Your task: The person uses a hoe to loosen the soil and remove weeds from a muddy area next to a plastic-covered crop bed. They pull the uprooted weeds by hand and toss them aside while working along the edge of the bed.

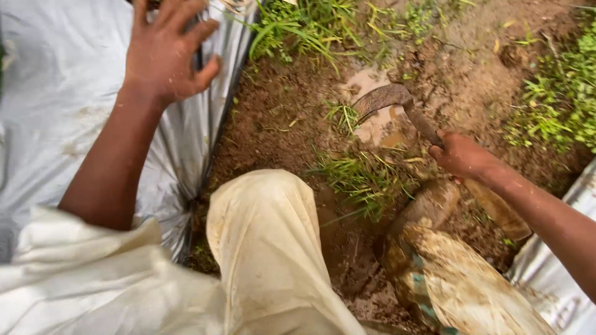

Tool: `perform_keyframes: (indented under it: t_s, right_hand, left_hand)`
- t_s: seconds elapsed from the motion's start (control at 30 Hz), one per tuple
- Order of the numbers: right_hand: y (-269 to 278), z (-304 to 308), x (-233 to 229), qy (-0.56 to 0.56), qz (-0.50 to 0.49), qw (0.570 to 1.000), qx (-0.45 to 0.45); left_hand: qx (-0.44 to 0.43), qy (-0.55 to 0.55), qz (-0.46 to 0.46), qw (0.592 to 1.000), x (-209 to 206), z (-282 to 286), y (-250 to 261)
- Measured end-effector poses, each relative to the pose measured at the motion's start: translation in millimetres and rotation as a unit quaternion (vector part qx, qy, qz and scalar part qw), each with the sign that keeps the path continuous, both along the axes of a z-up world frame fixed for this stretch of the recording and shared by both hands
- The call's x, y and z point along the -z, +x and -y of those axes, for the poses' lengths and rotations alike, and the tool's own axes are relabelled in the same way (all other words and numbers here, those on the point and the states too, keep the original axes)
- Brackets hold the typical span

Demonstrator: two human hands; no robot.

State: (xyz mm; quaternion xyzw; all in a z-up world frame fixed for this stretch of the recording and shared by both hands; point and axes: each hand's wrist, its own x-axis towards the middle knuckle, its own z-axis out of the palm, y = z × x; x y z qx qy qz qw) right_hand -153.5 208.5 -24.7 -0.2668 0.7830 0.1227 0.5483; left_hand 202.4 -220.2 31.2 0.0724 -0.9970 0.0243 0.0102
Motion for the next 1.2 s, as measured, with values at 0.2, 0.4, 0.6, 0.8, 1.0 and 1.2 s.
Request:
perform_keyframes:
  t_s: [0.2, 0.4, 0.6, 0.8, 1.0, 1.2]
  right_hand:
    - [-3, -45, -17, -0.001, 0.03, 0.998, 0.061]
    - [9, -43, -33, -0.007, 0.025, 0.998, 0.06]
    - [9, -71, -17, -0.067, 0.004, 0.997, 0.028]
    - [1, -54, -85, -0.103, -0.011, 0.956, 0.274]
    - [-17, -72, -63, -0.162, -0.078, 0.954, 0.241]
    - [11, -51, -41, -0.206, 0.022, 0.923, 0.325]
  left_hand:
    - [-0.221, 0.277, -0.016, 0.935, -67, -139, -90]
    - [-0.184, 0.359, 0.265, 0.876, 54, -237, -153]
    - [-0.272, 0.46, 0.217, 0.817, 102, -302, -157]
    - [-0.274, 0.501, 0.146, 0.808, 126, -323, -159]
    - [-0.23, 0.46, 0.08, 0.854, 151, -337, -159]
    - [-0.176, 0.33, 0.239, 0.896, 120, -332, -162]
